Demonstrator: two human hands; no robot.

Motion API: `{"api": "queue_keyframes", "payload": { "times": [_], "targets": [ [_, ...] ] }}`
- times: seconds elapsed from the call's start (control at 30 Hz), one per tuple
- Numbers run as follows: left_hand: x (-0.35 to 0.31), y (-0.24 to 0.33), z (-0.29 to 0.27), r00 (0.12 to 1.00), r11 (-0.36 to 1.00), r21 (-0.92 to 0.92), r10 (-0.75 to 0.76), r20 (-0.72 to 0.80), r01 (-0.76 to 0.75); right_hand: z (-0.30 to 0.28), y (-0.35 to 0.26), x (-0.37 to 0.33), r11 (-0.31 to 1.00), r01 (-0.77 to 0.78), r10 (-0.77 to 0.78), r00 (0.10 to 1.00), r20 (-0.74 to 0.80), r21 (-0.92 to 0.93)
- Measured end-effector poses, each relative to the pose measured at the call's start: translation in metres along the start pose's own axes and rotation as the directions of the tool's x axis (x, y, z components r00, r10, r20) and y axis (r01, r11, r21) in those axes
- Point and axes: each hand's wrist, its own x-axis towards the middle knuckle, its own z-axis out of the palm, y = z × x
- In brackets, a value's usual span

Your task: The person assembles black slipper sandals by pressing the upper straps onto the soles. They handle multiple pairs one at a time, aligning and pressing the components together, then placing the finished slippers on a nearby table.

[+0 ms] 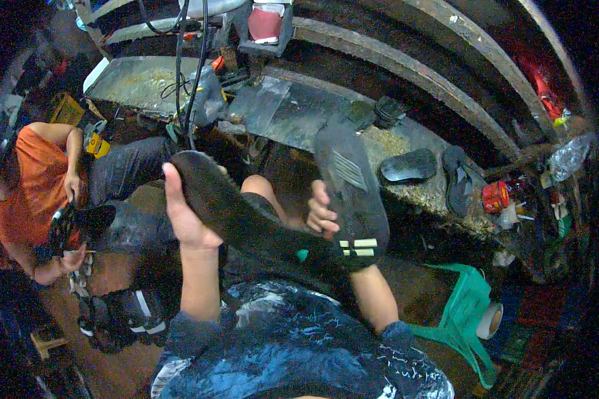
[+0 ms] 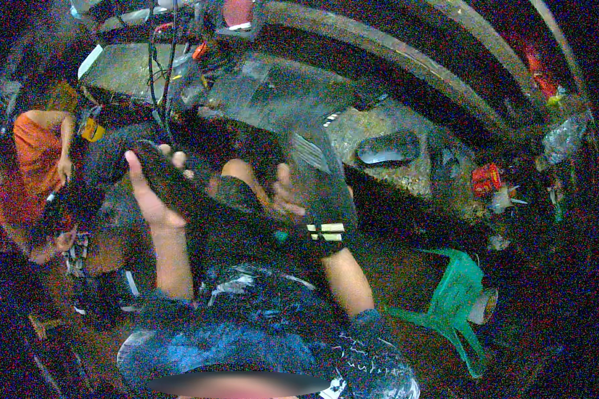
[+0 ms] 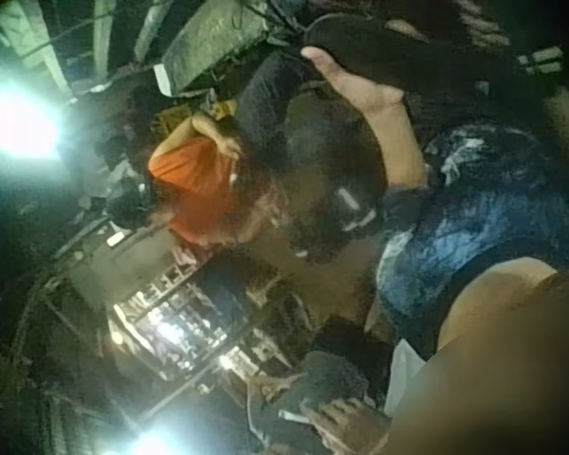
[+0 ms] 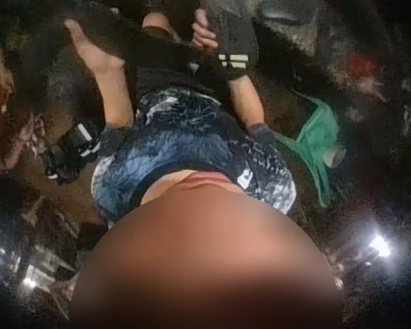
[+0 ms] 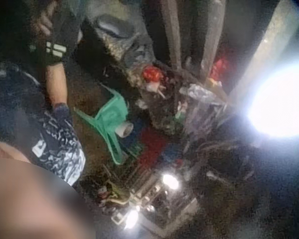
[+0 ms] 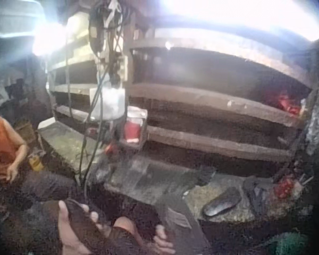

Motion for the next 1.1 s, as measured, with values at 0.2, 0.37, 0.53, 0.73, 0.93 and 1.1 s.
{"api": "queue_keyframes", "payload": {
  "times": [0.2,0.37,0.53,0.73,0.93,1.1],
  "targets": [
    [0.016,0.009,0.021,0.87,0.931,0.029,-0.351,0.346,0.365,0.037,-0.079,-0.094,0.842,0.326,-0.472,0.83,-0.298,-0.429],
    [0.032,-0.076,0.024,0.805,0.769,-0.239,-0.57,0.161,0.593,0.099,-0.124,-0.176,0.574,0.28,-0.784,0.461,-0.416,-0.77],
    [0.047,-0.18,-0.002,0.797,0.781,-0.227,-0.492,0.35,0.582,0.169,-0.129,-0.223,0.48,0.179,-0.819,0.441,-0.365,-0.859],
    [0.067,-0.229,-0.07,0.829,0.843,-0.074,-0.502,0.246,0.532,0.121,-0.068,-0.177,0.369,-0.575,-0.717,0.324,-0.617,-0.73],
    [0.06,-0.224,-0.055,0.855,0.877,0.06,-0.478,0.201,0.476,0.071,-0.022,-0.096,0.329,-0.565,-0.506,0.571,-0.647,-0.756],
    [0.048,-0.209,-0.032,0.877,0.893,0.061,-0.449,0.17,0.446,0.059,-0.014,-0.067,0.323,-0.542,-0.515,0.587,-0.625,-0.776]
  ]
}}
